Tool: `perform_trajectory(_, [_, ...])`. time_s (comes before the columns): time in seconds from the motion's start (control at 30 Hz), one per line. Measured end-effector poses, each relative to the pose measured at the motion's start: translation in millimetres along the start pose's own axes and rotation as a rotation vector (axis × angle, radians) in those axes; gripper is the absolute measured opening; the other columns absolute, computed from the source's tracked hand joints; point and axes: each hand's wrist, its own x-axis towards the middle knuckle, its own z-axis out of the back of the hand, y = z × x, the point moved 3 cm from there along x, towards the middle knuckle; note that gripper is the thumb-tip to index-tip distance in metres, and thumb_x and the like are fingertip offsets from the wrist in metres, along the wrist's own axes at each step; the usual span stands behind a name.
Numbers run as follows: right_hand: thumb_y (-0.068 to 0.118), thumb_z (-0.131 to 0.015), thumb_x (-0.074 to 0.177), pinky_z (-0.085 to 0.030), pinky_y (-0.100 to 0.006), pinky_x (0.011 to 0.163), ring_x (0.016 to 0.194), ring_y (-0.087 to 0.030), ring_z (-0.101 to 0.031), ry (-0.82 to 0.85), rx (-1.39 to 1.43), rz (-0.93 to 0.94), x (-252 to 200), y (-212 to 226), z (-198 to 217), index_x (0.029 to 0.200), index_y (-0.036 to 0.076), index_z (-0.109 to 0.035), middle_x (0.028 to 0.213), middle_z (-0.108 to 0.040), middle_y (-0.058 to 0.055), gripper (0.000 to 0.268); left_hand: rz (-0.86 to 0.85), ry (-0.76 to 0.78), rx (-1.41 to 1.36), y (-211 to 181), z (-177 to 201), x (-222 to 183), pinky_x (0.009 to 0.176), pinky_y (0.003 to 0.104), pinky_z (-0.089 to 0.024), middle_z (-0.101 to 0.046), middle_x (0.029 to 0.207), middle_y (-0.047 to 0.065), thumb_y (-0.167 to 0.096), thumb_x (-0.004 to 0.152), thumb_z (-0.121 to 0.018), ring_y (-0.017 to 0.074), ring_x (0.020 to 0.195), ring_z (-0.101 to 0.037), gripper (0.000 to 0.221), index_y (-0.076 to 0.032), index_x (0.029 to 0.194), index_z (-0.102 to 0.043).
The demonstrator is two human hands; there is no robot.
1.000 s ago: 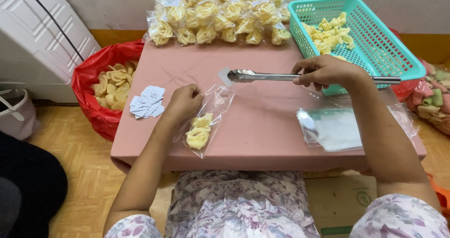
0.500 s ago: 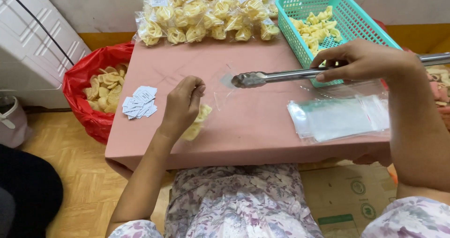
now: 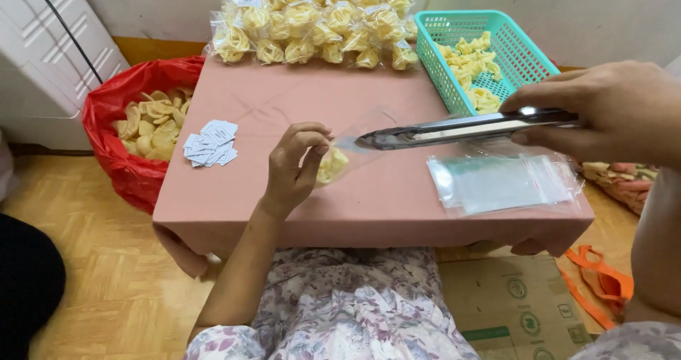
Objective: Packaging individual snacks into small plastic bags using tongs and hands.
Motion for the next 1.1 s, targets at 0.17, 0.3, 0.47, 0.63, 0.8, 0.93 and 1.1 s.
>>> perform_trajectory(0.17, [0.058, -0.047, 0.091, -0.061, -0.045, 0.064, 0.097, -0.018, -0.077, 0.081, -0.272, -0.040, -2, 38, 11, 0.124, 0.056, -0.053, 0.121, -0.067, 0.031, 0.034, 0.012, -0.070, -0.025, 2, -5, -8, 0.095, 0.042, -0.061, -0.060, 0.113, 0.018, -0.003, 0.106, -0.052, 0.0320, 0.105, -0.069, 0.005, -0.004, 0.104, -0.057])
perform_trajectory(0.3, [0.057, -0.046, 0.096, -0.054, -0.041, 0.049, 0.073, -0.023, -0.078, -0.100, -0.394, 0.055, -3, 51, 15, 0.127, 0.050, -0.052, 0.101, -0.068, 0.021, 0.033, 0.028, -0.096, -0.046, 8, -4, -14, 0.098, 0.044, -0.060, -0.058, 0.118, 0.020, -0.009, 0.108, -0.050, 0.0330, 0.112, -0.066, 0.009, -0.003, 0.103, -0.055])
perform_trajectory(0.47, [0.053, -0.048, 0.099, -0.052, -0.037, 0.044, 0.070, -0.019, -0.075, -0.175, -0.458, 0.087, -2, 66, 9, 0.126, 0.052, -0.053, 0.095, -0.067, 0.017, 0.028, 0.057, -0.121, -0.038, 14, -2, -20, 0.099, 0.044, -0.057, -0.055, 0.122, 0.020, -0.015, 0.110, -0.046, 0.0340, 0.118, -0.065, 0.014, -0.004, 0.102, -0.053])
perform_trajectory(0.63, [0.057, -0.045, 0.100, -0.056, -0.037, 0.044, 0.075, -0.017, -0.076, -0.149, -0.536, 0.095, 0, 77, 6, 0.128, 0.048, -0.051, 0.095, -0.065, 0.015, 0.030, 0.089, -0.111, -0.124, 14, -4, -22, 0.100, 0.052, -0.063, -0.050, 0.128, 0.021, -0.018, 0.110, -0.047, 0.0314, 0.125, -0.055, 0.018, -0.003, 0.105, -0.055])
perform_trajectory(0.8, [0.052, -0.044, 0.099, -0.059, -0.040, 0.054, 0.091, -0.016, -0.077, 0.074, -0.451, 0.010, 12, 92, 18, 0.129, 0.050, -0.050, 0.108, -0.066, 0.016, 0.030, 0.100, -0.098, -0.151, 14, -7, -23, 0.102, 0.052, -0.063, -0.051, 0.129, 0.020, -0.016, 0.110, -0.047, 0.0305, 0.126, -0.055, 0.016, -0.003, 0.104, -0.055])
perform_trajectory(0.93, [0.054, -0.044, 0.099, -0.060, -0.046, 0.070, 0.100, -0.020, -0.075, 0.266, -0.352, -0.030, 23, 104, 29, 0.120, 0.048, -0.055, 0.110, -0.070, 0.014, 0.025, 0.095, -0.086, -0.169, 12, -9, -21, 0.101, 0.051, -0.064, -0.051, 0.125, 0.021, -0.016, 0.110, -0.046, 0.0306, 0.123, -0.058, 0.016, -0.003, 0.104, -0.054])
perform_trajectory(1.1, [0.046, -0.044, 0.100, -0.059, -0.045, 0.069, 0.105, -0.022, -0.072, 0.290, -0.308, -0.022, 36, 104, 29, 0.127, 0.046, -0.055, 0.117, -0.070, 0.013, 0.030, 0.204, 0.136, -0.111, 19, 14, -30, 0.111, 0.049, -0.050, -0.053, 0.137, 0.021, -0.041, 0.098, -0.063, 0.0332, 0.132, -0.055, 0.054, -0.010, 0.135, -0.038])
